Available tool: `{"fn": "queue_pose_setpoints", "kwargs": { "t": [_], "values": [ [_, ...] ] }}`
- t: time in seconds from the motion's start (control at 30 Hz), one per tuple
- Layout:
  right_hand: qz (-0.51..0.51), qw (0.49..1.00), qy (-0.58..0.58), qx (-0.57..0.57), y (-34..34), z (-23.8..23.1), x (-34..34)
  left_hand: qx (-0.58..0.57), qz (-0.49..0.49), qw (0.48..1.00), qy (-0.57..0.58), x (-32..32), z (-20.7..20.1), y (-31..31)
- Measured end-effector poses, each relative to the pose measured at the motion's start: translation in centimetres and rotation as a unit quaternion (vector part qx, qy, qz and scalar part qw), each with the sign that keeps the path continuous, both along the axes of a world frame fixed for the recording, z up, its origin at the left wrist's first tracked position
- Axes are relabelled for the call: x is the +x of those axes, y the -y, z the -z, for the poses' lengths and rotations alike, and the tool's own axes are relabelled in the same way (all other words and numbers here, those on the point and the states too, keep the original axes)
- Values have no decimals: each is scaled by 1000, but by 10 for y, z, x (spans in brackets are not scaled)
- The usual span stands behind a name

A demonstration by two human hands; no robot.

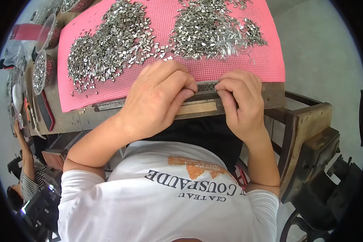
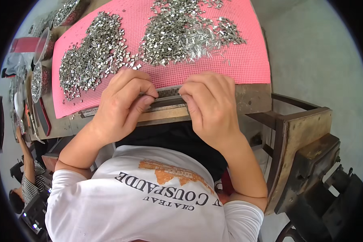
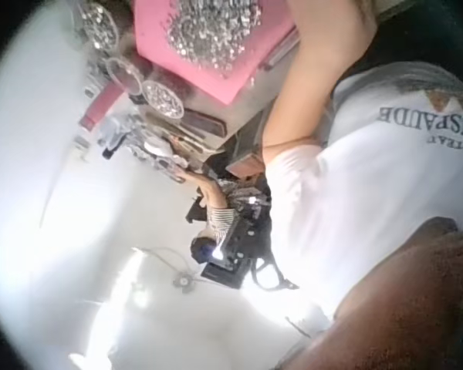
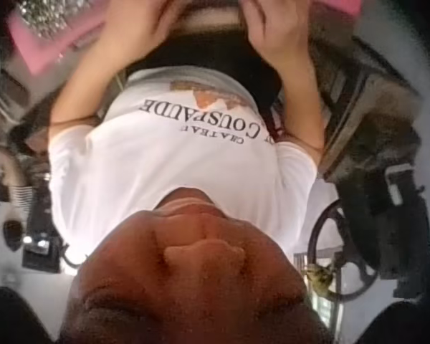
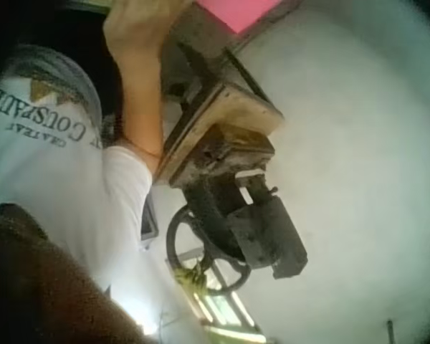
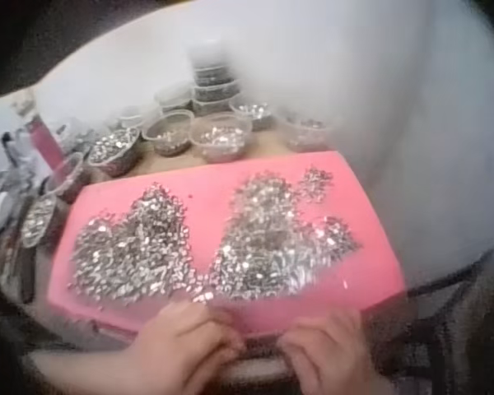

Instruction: The person inserts small metal pieces into the slot of a metal fixture by hand, places the fixture into a manual press machine, and then continues loading metal pieces into the fixture.

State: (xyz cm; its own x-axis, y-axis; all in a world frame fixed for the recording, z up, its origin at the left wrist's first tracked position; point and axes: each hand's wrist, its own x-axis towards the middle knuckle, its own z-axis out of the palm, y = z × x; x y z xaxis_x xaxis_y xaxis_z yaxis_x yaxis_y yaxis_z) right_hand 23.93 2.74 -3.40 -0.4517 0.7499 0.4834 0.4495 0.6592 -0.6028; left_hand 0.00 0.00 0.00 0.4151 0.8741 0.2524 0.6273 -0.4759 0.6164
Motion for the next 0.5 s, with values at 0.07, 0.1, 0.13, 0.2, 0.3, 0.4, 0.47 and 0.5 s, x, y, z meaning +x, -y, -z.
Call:
{"fn": "queue_pose_setpoints", "kwargs": {
  "t": [0.07,0.1,0.13,0.2,0.3,0.4,0.47,0.5],
  "values": [
    [7,999,12,46,1,2,-10,25,-19,999,-7,2,0,0],
    [10,999,8,44,1,2,-15,42,-26,999,-19,2,1,0],
    [11,998,10,56,0,1,-22,41,-22,999,-22,1,1,0],
    [15,998,10,67,0,0,-34,93,-46,992,-70,-4,0,-1],
    [29,995,21,94,-1,-1,-52,127,-53,985,-101,-14,0,-4],
    [34,992,28,116,-3,-3,-65,151,-49,981,-110,-23,-3,-8],
    [32,991,28,127,-4,-4,-72,163,-51,977,-128,-27,-5,-7],
    [32,991,26,125,-5,-5,-75,176,-53,972,-145,-29,-6,-6]
  ]
}}
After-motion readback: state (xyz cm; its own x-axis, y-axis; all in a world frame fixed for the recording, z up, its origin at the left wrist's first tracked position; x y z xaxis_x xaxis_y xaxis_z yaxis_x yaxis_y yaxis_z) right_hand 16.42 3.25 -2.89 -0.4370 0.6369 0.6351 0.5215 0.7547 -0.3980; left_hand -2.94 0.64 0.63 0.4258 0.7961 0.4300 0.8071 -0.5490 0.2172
